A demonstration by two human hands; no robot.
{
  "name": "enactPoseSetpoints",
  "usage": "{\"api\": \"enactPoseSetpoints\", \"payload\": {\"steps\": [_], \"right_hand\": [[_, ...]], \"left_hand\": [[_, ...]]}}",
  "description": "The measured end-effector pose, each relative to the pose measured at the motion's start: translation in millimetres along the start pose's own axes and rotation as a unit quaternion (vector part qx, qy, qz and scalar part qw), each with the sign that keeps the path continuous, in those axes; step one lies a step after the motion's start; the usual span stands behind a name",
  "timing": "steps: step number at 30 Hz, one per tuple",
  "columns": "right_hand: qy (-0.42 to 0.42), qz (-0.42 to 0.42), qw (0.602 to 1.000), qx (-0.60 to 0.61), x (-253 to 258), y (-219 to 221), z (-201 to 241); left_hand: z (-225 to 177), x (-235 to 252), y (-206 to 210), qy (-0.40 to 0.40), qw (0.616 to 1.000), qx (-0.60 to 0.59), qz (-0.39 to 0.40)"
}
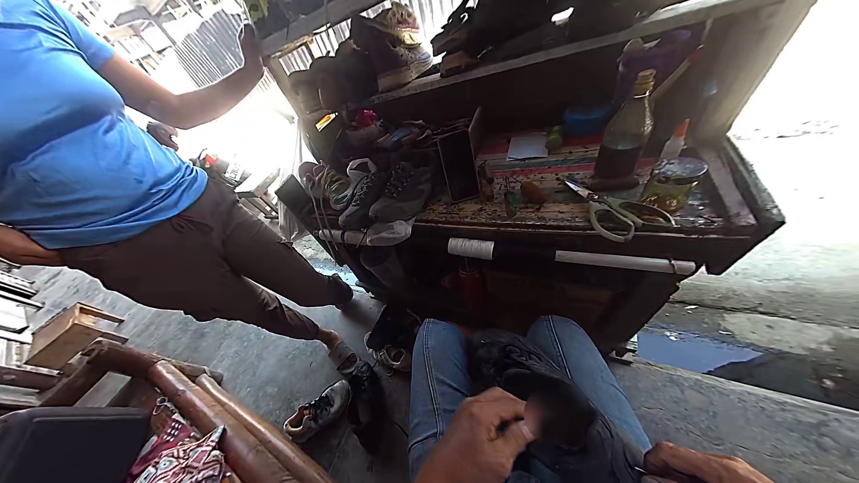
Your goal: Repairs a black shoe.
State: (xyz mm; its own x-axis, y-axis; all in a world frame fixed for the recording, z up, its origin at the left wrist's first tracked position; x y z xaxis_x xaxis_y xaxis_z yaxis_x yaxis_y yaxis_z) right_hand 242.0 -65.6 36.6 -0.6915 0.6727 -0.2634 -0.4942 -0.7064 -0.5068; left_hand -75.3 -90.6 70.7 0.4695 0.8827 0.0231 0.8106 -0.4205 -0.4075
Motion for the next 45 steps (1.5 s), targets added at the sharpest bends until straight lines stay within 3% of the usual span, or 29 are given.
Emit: {"api": "enactPoseSetpoints", "payload": {"steps": [5,12,17,22,24,27,30,33,34,36,39,45], "right_hand": [[0.007,-0.004,1.000,-0.002,-1.7,0.2,3.4],[0.005,-0.001,1.000,-0.003,-1.2,4.7,5.7],[0.001,-0.004,1.000,-0.005,-1.5,4.5,3.7],[0.001,-0.010,1.000,-0.003,-3.1,2.2,2.1],[-0.002,-0.011,1.000,0.004,-2.9,1.6,0.1],[-0.006,-0.015,1.000,0.009,-2.5,1.8,-0.1],[-0.004,-0.011,1.000,0.008,-1.1,0.6,1.5],[-0.004,-0.010,1.000,0.006,-0.9,0.6,2.7],[-0.004,-0.010,1.000,0.006,-1.3,1.0,2.5],[-0.003,-0.011,1.000,0.005,-1.3,1.4,3.2],[-0.013,-0.013,1.000,-0.004,-0.8,3.5,6.2],[-0.022,-0.059,0.997,-0.033,-4.3,13.0,8.7]], "left_hand": [[1.4,37.0,40.2,0.000,0.985,0.090,0.145],[-3.1,52.2,42.7,-0.090,0.924,0.185,0.322],[-6.0,52.2,40.7,-0.082,0.943,0.175,0.270],[-10.7,41.8,34.8,-0.017,0.966,0.218,0.137],[-15.2,36.6,24.1,0.007,0.980,0.154,0.128],[-19.0,30.6,11.4,0.055,0.983,-0.063,0.163],[-14.6,28.5,15.4,0.070,0.928,-0.319,0.179],[-2.3,33.5,23.2,0.016,0.901,-0.407,0.152],[1.2,36.2,25.4,-0.012,0.919,-0.371,0.132],[4.9,42.9,30.0,-0.069,0.974,-0.184,0.112],[7.3,48.9,47.1,-0.082,0.985,0.004,0.153],[9.2,57.3,55.6,-0.084,0.973,0.030,0.211]]}}
Point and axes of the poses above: each hand's wrist, its own x-axis towards the middle knuckle, its own y-axis out of the palm, z = x × y, the point moved 2 cm from there along x, towards the middle knuckle, and after that the axes turned 9 degrees about z, right-handed, at the moved point
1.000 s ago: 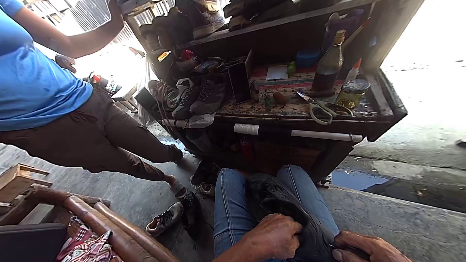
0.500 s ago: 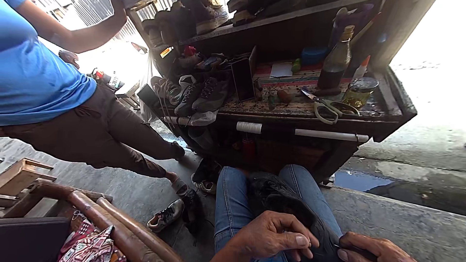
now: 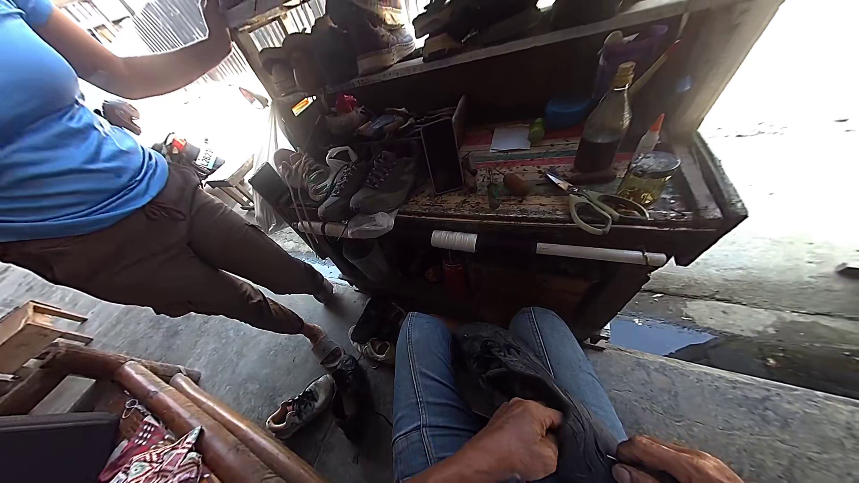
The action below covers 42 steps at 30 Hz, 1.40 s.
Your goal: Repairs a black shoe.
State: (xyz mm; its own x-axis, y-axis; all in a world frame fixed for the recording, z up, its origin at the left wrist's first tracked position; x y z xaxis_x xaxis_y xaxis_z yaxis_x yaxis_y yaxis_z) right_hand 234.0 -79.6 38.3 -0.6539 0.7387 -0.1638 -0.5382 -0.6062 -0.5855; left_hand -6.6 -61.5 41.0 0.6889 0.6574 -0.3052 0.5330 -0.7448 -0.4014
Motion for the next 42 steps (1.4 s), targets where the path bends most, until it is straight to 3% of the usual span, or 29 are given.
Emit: {"api": "enactPoseSetpoints", "payload": {"steps": [9,16,22,26,29,34,37,42], "right_hand": [[-0.002,-0.051,0.999,-0.014,-4.3,13.6,0.3],[0.013,-0.096,0.995,-0.009,-13.3,19.6,0.7],[0.020,-0.001,0.999,-0.046,-17.3,5.9,-9.3],[0.063,0.118,0.984,-0.114,-13.8,-10.1,8.1],[0.094,0.161,0.974,-0.131,-6.2,-10.6,16.2],[0.079,0.063,0.994,-0.046,-8.8,-0.8,-11.2],[0.104,-0.035,0.992,-0.064,-20.7,4.4,-18.8],[0.103,-0.092,0.986,-0.094,-27.2,11.2,-21.2]], "left_hand": [[3.9,6.4,-8.3,0.000,0.998,-0.018,0.056],[-3.6,-6.7,3.1,0.013,0.999,0.015,-0.033],[-22.1,0.4,9.8,0.020,0.995,0.087,0.053],[-36.5,5.9,18.1,0.014,0.986,0.122,0.113],[-40.6,8.0,23.3,0.008,0.983,0.133,0.123],[-27.5,10.3,16.7,0.013,0.990,0.108,0.089],[-22.7,13.5,17.6,0.033,0.994,0.080,0.059],[-25.1,17.4,16.4,0.051,0.995,0.079,0.038]]}}
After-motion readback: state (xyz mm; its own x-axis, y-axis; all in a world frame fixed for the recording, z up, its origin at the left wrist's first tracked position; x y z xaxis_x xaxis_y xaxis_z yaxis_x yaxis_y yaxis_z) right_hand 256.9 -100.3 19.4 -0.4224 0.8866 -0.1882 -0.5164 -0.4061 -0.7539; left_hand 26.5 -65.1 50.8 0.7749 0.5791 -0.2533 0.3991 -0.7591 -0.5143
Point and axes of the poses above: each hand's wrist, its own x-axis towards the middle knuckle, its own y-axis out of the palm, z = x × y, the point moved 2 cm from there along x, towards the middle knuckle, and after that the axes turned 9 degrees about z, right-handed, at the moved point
